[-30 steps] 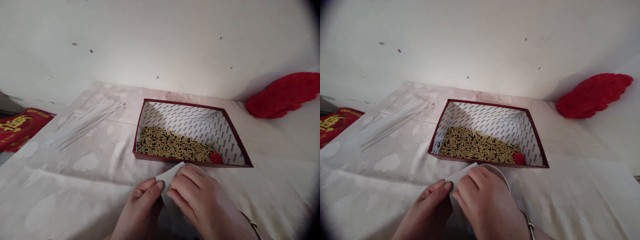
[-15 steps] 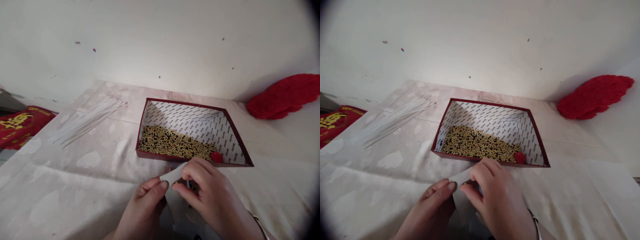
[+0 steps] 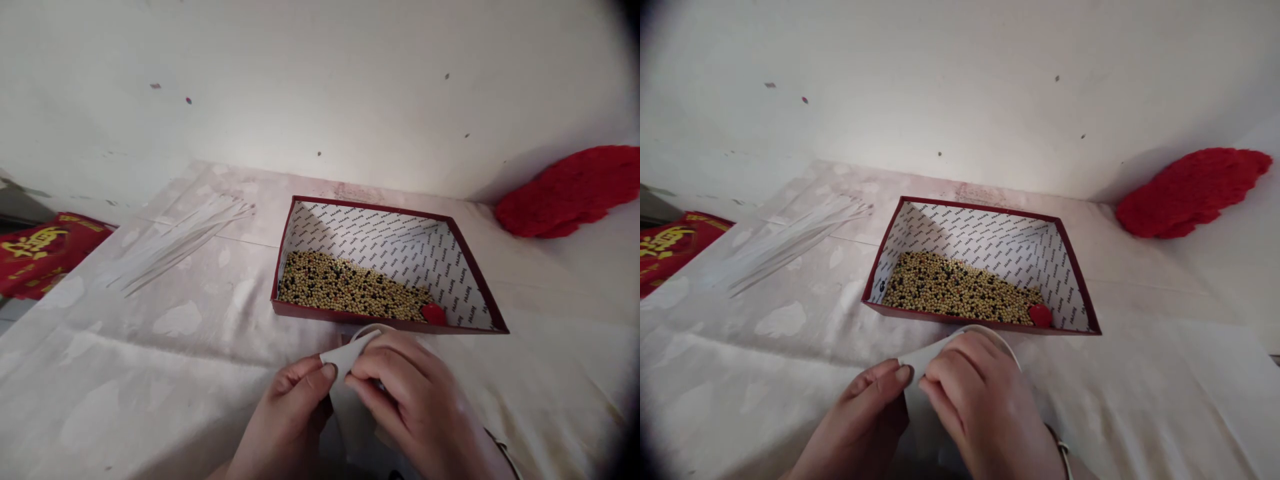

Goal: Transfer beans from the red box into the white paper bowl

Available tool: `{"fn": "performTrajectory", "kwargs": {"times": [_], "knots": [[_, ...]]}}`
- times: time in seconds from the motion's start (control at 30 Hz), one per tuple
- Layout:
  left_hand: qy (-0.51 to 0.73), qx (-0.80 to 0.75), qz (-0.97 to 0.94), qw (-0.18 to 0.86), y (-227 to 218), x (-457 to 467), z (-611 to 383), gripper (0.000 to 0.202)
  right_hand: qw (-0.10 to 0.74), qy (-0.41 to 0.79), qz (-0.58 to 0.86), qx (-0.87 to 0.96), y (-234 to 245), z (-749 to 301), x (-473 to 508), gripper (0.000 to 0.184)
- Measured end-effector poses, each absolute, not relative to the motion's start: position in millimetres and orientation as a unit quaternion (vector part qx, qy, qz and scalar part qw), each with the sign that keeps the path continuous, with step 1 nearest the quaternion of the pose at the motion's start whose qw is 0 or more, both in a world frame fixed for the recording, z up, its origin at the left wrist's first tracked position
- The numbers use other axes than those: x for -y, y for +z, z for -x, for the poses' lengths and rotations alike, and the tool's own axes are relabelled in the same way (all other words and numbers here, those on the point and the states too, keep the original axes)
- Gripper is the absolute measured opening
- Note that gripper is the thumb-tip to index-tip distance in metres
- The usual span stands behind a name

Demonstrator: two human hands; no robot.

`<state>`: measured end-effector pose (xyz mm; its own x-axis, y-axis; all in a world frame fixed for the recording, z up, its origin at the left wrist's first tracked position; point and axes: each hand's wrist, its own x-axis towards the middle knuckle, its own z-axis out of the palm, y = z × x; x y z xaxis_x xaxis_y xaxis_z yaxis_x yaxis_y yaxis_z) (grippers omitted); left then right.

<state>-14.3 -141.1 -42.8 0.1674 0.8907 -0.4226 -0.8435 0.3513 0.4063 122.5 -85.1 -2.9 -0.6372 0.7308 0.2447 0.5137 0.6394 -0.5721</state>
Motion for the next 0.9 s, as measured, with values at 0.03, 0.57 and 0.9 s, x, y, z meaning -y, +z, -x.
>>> {"fn": "performTrajectory", "kwargs": {"times": [0.03,0.57,0.9], "knots": [[0.571,-0.305,-0.04,0.761,-42.1,141.0,14.2,0.012,0.237,0.224,0.346,0.88,-3.6,-122.8,85.7,0.014],[0.567,-0.352,0.006,0.745,-29.9,140.5,12.7,0.008,0.275,0.2,0.37,0.864,-1.5,-135.4,81.0,0.012],[0.592,-0.337,0.024,0.732,-31.6,138.9,16.5,0.01,0.198,0.22,0.422,0.857,5.1,-172.1,66.0,0.011]]}}
